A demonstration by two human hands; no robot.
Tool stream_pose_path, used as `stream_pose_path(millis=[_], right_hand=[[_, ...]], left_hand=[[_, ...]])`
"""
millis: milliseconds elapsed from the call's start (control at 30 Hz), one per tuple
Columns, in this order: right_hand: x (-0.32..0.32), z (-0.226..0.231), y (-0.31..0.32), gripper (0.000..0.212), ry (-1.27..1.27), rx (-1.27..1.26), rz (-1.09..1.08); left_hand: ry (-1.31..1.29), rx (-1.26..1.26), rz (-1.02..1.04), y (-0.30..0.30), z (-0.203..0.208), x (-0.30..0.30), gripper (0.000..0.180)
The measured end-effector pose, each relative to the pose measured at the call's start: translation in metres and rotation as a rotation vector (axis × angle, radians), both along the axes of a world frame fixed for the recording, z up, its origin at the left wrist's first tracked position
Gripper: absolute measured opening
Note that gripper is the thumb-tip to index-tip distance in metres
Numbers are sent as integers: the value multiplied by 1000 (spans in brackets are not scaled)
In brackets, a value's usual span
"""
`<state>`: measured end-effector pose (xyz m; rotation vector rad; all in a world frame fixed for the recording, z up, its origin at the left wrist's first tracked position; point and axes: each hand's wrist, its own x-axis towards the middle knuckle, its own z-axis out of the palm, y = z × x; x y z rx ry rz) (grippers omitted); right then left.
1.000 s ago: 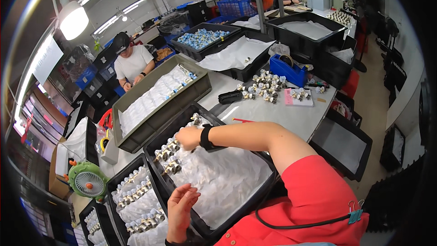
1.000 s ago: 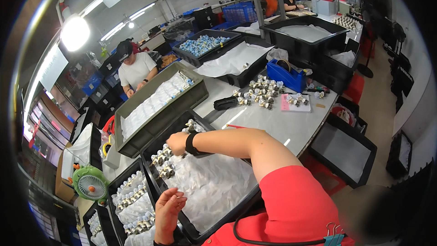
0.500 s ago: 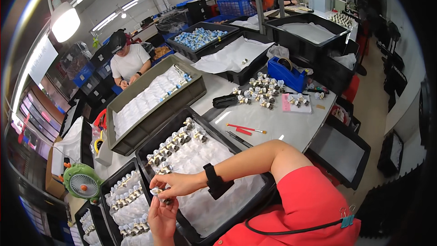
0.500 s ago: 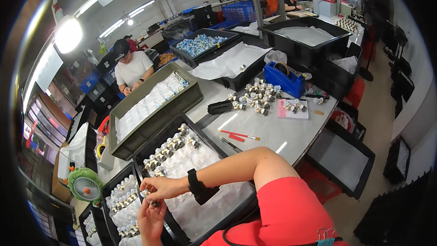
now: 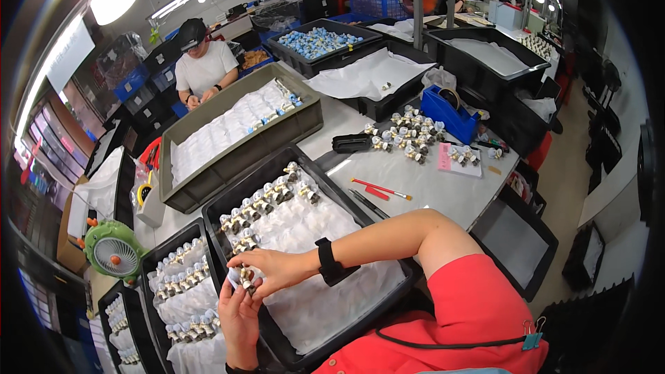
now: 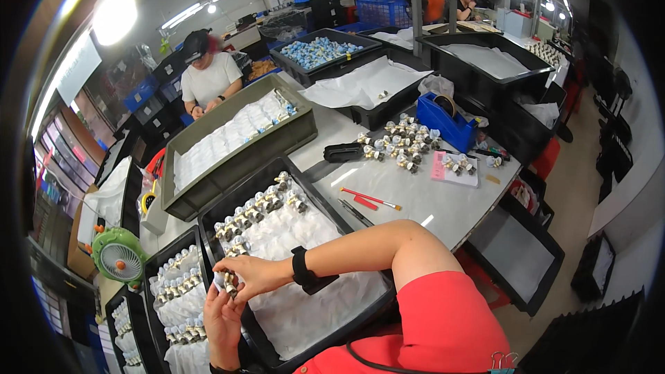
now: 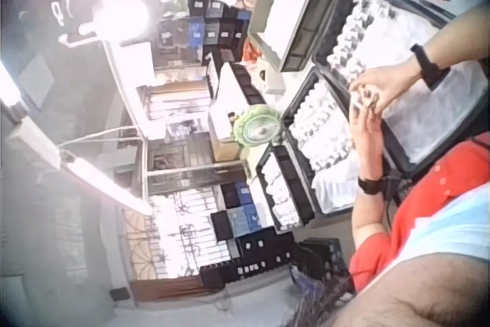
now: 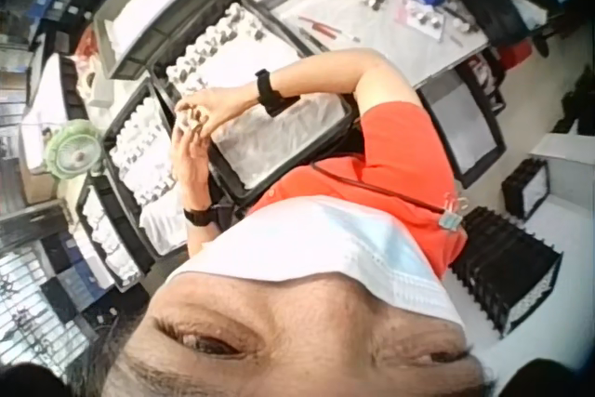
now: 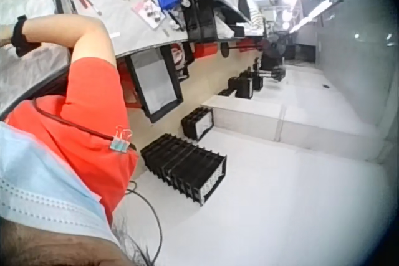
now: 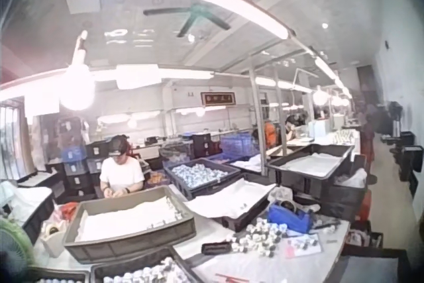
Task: The person assembles small, white, bell-shaped miniature figures by hand. They pick up individual components from trays, fit them together, and place the completed figures into a black tray. The process is repetitive, involving picking, assembling, and placing the small items one by one.
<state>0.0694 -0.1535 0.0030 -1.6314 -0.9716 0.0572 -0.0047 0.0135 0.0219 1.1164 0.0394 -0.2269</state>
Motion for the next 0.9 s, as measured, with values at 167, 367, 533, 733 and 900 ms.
stream_pose_path(millis=[167,367,533,733,900], right_hand=[[6,-16,2,72,-6,0,20],[-9,15,-13,70,105,-136,10],[-3,16,-9,70,224,-97,71],[-7,10,-8,71,349,16,128],[-5,9,-11,71,451,37,172]], left_hand=[[59,-23,2,-1,1,5,52],[-2,-152,5,-4,-3,1,55],[-76,-19,76,-4,-1,1,54],[-125,37,114,-8,-3,1,52],[-50,-37,92,-7,2,1,48]])
